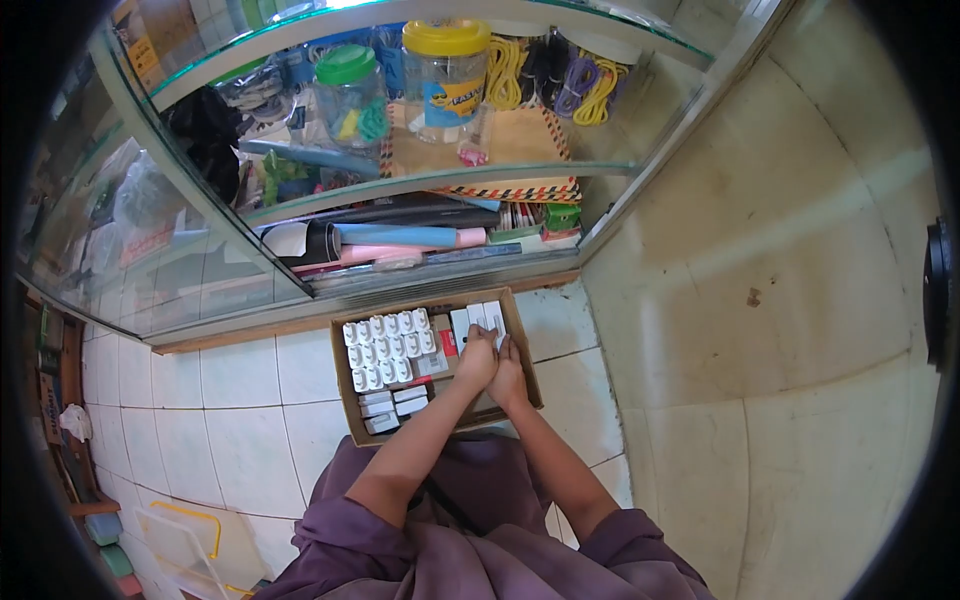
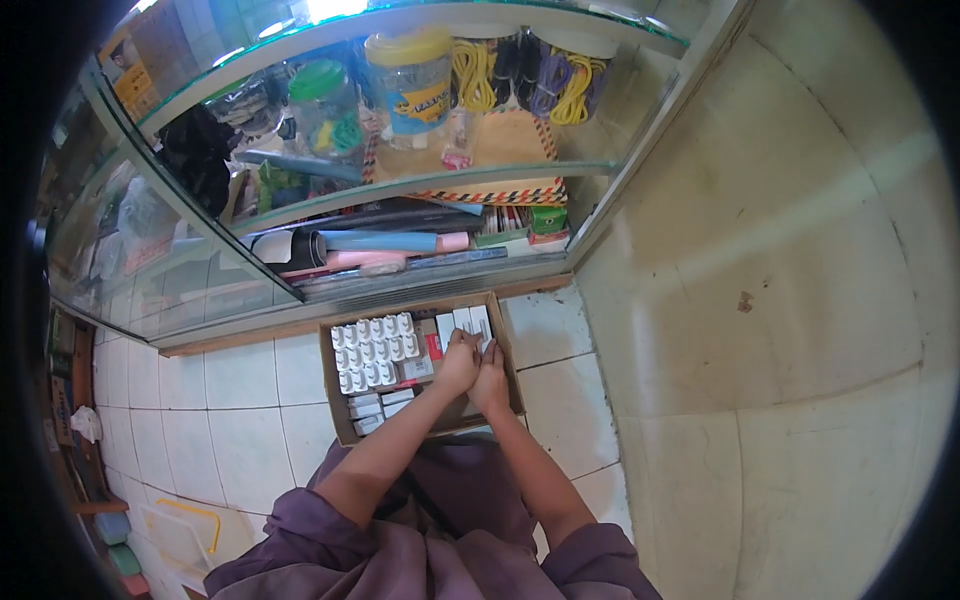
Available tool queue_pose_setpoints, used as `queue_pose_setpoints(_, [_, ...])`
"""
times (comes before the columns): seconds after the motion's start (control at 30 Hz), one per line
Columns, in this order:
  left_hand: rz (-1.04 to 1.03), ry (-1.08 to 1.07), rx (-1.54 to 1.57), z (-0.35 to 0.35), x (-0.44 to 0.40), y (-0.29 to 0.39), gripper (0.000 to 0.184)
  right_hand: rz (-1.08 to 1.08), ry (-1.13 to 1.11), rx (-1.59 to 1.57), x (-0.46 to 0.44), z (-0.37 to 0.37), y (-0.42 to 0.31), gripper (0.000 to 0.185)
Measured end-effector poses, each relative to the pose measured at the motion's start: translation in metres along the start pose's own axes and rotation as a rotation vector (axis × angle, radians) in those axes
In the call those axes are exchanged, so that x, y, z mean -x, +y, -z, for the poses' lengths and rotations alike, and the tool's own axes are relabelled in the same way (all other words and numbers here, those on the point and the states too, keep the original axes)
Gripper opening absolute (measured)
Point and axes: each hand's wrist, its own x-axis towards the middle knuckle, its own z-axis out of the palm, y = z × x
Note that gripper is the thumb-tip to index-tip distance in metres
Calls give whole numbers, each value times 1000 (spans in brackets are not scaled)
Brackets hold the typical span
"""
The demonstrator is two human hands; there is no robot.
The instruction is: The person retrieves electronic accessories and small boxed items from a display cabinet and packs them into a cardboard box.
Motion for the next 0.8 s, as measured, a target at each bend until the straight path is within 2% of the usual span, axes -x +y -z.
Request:
queue_pose_setpoints(0.1, [-78, 33, 30, 3, 11, 0, 31, -44, -94, 19, 2, 8, -5, 73])
queue_pose_setpoints(0.23, [-156, 113, 124, 22, 39, 5, 25, -21, -35, 32, 3, 4, 1, 69])
queue_pose_setpoints(0.33, [-156, 109, 146, 42, 61, 9, 27, 68, 8, 95, 12, 11, -9, 59])
queue_pose_setpoints(0.37, [-176, 136, 135, 54, 63, 12, 27, 20, 30, 90, 19, 15, -18, 54])
queue_pose_setpoints(0.43, [-125, -1, 220, 88, 75, 31, 31, -9, 66, 78, 22, 29, -42, 49])
queue_pose_setpoints(0.5, [-194, 51, 205, 124, 74, 48, 31, 225, 272, 28, 24, 43, -62, 37])
queue_pose_setpoints(0.53, [-242, 80, 202, 144, 75, 61, 31, 237, 285, 23, 27, 58, -81, 37])
queue_pose_setpoints(0.57, [-367, 188, 238, 164, 75, 73, 28, 324, 298, -91, 22, 76, -101, 33])
queue_pose_setpoints(0.63, [-477, 272, 159, 212, 71, 102, 27, 456, 311, -250, 18, 117, -153, 23])
queue_pose_setpoints(0.67, [-572, 348, 84, 237, 68, 118, 26, 469, 324, -256, 17, 137, -176, 23])
queue_pose_setpoints(0.73, [-666, 408, 63, 290, 65, 156, 26, 684, 339, -244, 12, 174, -222, 20])
queue_pose_setpoints(0.77, [-745, 459, 50, 313, 59, 171, 26, 699, 354, -251, 5, 189, -241, 20])
queue_pose_setpoints(0.8, [-749, 474, 26, 332, 49, 182, 25, 781, 388, -242, -3, 203, -260, 18])
